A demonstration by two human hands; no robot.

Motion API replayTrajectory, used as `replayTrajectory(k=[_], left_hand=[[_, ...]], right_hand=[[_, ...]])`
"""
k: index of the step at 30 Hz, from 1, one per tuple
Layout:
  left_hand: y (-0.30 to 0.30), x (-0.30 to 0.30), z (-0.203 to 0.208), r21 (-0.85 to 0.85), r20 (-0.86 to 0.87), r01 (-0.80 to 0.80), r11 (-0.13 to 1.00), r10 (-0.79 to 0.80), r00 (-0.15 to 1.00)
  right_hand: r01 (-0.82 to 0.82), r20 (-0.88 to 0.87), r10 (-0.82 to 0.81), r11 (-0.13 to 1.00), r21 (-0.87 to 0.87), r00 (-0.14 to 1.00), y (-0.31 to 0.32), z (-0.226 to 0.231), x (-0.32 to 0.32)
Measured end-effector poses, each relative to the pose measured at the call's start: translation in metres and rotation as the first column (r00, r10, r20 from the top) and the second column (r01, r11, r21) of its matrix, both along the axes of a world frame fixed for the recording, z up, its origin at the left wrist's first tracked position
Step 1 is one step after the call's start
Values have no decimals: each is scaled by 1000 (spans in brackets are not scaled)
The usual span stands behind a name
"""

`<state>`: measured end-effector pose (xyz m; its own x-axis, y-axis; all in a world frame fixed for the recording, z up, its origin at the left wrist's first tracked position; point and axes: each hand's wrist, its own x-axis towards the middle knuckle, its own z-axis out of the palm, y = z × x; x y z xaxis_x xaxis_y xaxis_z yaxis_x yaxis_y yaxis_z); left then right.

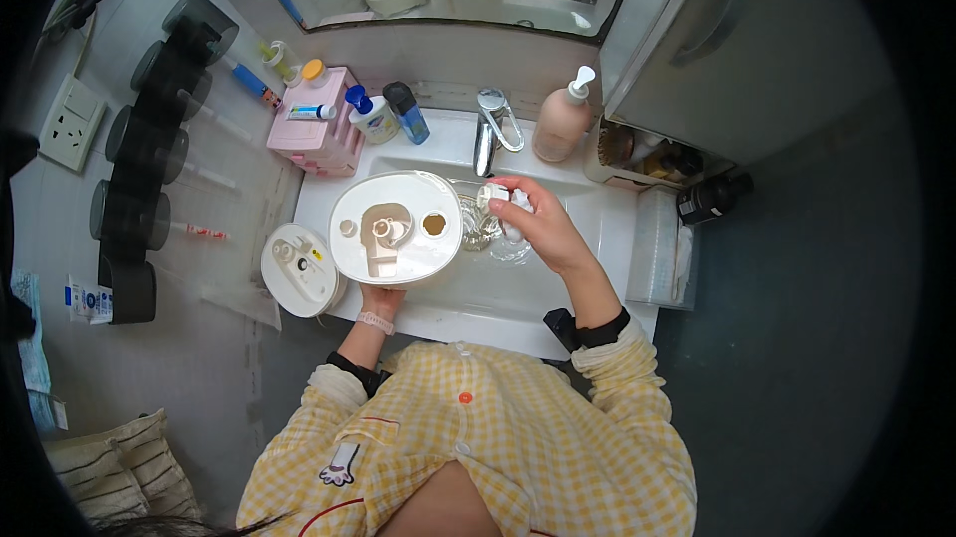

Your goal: The person assembles a small white and gold appliance at a bathroom sink. They place internal components into the base, attach the lid, wipe the exterior with a cloth, and plug the power cord into a wall outlet.

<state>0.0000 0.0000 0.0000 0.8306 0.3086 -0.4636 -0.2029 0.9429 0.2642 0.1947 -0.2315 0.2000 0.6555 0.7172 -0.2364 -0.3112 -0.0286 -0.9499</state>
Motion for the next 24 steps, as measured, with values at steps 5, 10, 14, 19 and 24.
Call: replayTrajectory(k=[5,10,14,19,24], left_hand=[[-22,16,43,92,5,-62,994,62,998],[-20,16,57,53,77,-38,998,33,996],[-24,23,54,53,50,-36,998,33,998],[-26,23,54,29,48,-32,999,30,998],[-30,29,64,-22,44,-37,999,38,998]], right_hand=[[-74,610,103,995,-74,785,16,41,-18],[-61,861,359,930,-362,361,23,65,-27],[-98,882,422,907,-411,211,27,71,-20],[-193,869,480,870,-454,121,31,72,-11],[-220,796,579,811,-542,176,33,81,-9]])
